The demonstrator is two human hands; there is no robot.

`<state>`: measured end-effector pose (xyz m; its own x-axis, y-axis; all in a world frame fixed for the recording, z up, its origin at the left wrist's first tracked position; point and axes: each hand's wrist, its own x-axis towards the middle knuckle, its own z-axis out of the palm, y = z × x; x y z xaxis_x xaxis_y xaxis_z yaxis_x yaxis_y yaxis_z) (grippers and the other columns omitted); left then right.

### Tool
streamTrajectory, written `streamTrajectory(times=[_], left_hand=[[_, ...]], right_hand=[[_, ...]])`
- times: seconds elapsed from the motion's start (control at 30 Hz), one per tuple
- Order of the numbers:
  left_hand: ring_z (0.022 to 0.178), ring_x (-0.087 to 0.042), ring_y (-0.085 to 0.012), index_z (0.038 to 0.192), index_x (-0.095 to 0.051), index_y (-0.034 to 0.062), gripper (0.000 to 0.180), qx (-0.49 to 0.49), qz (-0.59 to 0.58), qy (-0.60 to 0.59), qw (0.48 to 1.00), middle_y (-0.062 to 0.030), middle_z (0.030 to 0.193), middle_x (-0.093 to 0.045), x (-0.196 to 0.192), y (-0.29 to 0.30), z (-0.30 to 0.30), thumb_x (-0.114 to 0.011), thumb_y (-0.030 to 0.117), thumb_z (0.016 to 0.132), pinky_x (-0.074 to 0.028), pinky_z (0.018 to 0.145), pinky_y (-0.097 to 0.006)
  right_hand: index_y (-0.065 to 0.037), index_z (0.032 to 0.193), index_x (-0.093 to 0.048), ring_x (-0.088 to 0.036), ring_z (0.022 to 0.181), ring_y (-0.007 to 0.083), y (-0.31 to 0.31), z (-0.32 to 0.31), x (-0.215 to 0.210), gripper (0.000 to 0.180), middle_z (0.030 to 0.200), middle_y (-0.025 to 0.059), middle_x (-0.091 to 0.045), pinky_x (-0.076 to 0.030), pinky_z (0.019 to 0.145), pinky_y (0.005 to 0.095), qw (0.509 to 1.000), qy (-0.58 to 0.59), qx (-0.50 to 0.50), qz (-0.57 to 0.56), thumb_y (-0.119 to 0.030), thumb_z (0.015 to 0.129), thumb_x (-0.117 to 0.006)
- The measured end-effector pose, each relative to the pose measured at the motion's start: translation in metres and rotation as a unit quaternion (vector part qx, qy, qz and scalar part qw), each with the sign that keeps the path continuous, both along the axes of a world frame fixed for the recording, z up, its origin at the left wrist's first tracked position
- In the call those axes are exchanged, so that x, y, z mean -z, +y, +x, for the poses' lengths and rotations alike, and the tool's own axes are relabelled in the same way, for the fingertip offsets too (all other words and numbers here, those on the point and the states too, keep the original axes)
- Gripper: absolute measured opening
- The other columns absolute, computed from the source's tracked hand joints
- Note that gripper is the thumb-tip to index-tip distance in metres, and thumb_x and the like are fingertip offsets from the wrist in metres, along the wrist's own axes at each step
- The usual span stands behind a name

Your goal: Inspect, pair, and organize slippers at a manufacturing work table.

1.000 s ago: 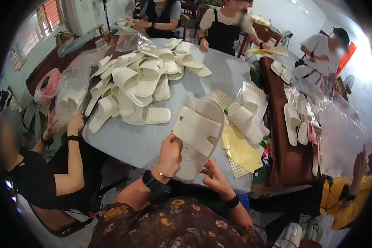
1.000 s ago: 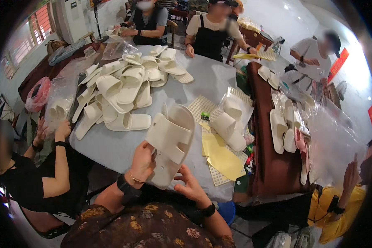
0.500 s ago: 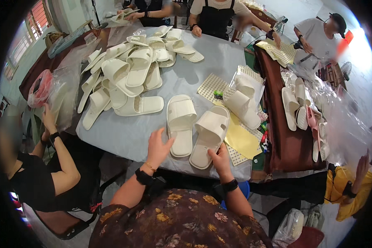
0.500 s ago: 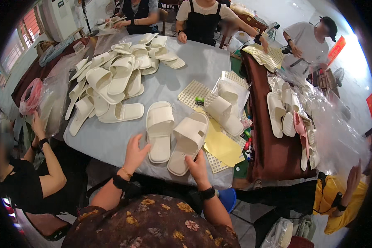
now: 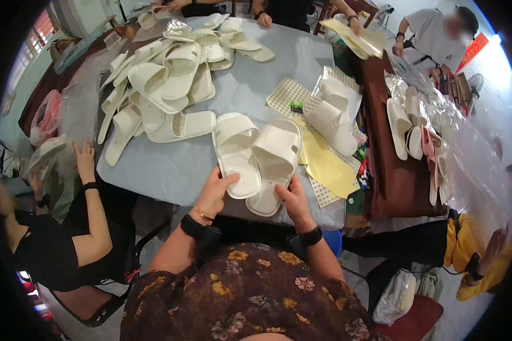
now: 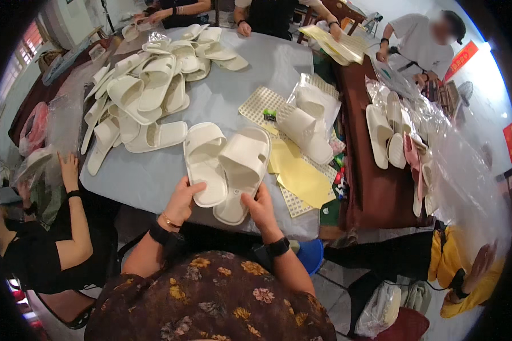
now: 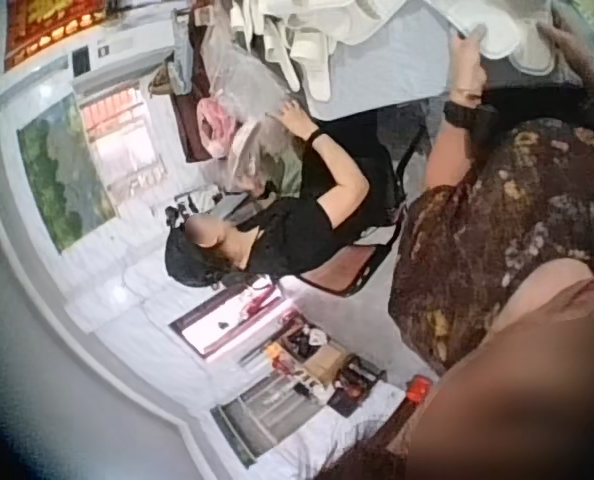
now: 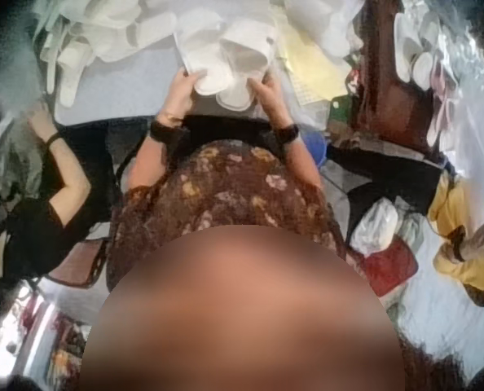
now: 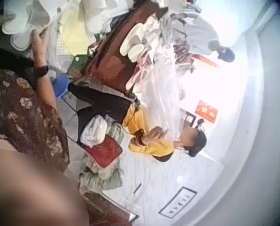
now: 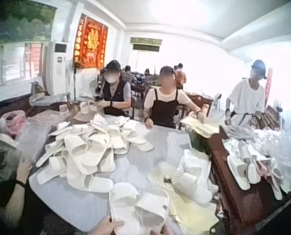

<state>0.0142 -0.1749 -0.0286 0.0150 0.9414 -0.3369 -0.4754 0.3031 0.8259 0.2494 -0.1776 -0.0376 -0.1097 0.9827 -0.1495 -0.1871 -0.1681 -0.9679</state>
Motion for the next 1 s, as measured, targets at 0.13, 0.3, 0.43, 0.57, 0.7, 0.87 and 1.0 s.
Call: streamTrajectory(times=[0.13, 0.3, 0.43, 0.57, 0.7, 0.87, 1.0], left_hand=[[0.106, -0.068, -0.0254, 0.134, -0.050, -0.0033, 0.046, -0.005, -0.024, -0.087, 0.996, -0.0151, 0.120, -0.066, -0.002, -0.012, -0.012, -0.060, 0.002, 0.089, -0.058, 0.090, -0.037], [0.106, -0.067, -0.0237, 0.134, -0.050, -0.0003, 0.048, 0.014, -0.026, -0.149, 0.988, -0.0136, 0.122, -0.065, 0.003, -0.031, -0.028, -0.062, 0.001, 0.088, -0.057, 0.092, -0.037], [0.110, -0.066, -0.0234, 0.138, -0.048, 0.0012, 0.053, 0.036, -0.073, -0.218, 0.972, -0.0125, 0.125, -0.064, 0.004, -0.042, -0.024, -0.064, 0.002, 0.087, -0.055, 0.096, -0.037], [0.115, -0.064, -0.0257, 0.137, -0.051, -0.0024, 0.050, 0.062, -0.017, -0.209, 0.976, -0.0130, 0.128, -0.064, 0.000, -0.044, -0.008, -0.060, 0.000, 0.088, -0.053, 0.100, -0.040], [0.114, -0.065, -0.0255, 0.136, -0.052, -0.0020, 0.050, 0.073, -0.007, -0.207, 0.976, -0.0124, 0.128, -0.064, -0.004, -0.045, 0.009, -0.061, -0.003, 0.087, -0.052, 0.101, -0.041], [0.113, -0.065, -0.0250, 0.132, -0.056, -0.0026, 0.046, 0.086, -0.003, -0.182, 0.979, -0.0104, 0.126, -0.066, -0.006, -0.046, 0.019, -0.061, -0.004, 0.086, -0.049, 0.103, -0.041], [0.115, -0.062, -0.0206, 0.133, -0.058, 0.0005, 0.043, 0.084, 0.065, -0.169, 0.980, -0.0071, 0.127, -0.065, -0.011, -0.050, 0.025, -0.062, -0.001, 0.090, -0.048, 0.102, -0.038]], right_hand=[[0.002, 0.141, -0.045, -0.064, 0.107, 0.0184, 0.008, 0.012, -0.012, 0.055, 0.122, 0.0105, -0.065, -0.051, 0.093, 0.0316, 0.998, 0.047, -0.031, -0.001, -0.005, 0.089, -0.062], [0.001, 0.149, -0.035, -0.065, 0.107, 0.0186, 0.014, 0.016, -0.016, 0.060, 0.123, 0.0127, -0.064, -0.053, 0.091, 0.0313, 0.997, 0.071, -0.036, -0.025, -0.004, 0.093, -0.057], [0.000, 0.152, -0.029, -0.065, 0.108, 0.0181, 0.014, 0.008, -0.015, 0.061, 0.126, 0.0146, -0.063, -0.053, 0.092, 0.0319, 0.995, 0.097, 0.022, 0.011, -0.002, 0.096, -0.053], [0.001, 0.152, -0.028, -0.063, 0.111, 0.0192, 0.012, -0.001, -0.016, 0.060, 0.130, 0.0152, -0.060, -0.051, 0.095, 0.0326, 0.999, 0.014, 0.034, 0.037, -0.001, 0.097, -0.051], [0.001, 0.151, -0.030, -0.061, 0.112, 0.0198, 0.008, -0.013, -0.013, 0.058, 0.131, 0.0151, -0.059, -0.050, 0.097, 0.0328, 0.997, 0.043, 0.043, 0.036, 0.000, 0.096, -0.050], [0.003, 0.142, -0.036, -0.059, 0.109, 0.0192, 0.008, -0.017, -0.012, 0.058, 0.124, 0.0135, -0.058, -0.049, 0.094, 0.0320, 0.995, 0.010, 0.095, -0.016, -0.002, 0.089, -0.059], [0.002, 0.137, -0.040, -0.059, 0.107, 0.0201, 0.010, -0.024, -0.021, 0.056, 0.122, 0.0137, -0.058, -0.049, 0.092, 0.0319, 0.993, -0.065, 0.086, 0.048, -0.004, 0.086, -0.064]])
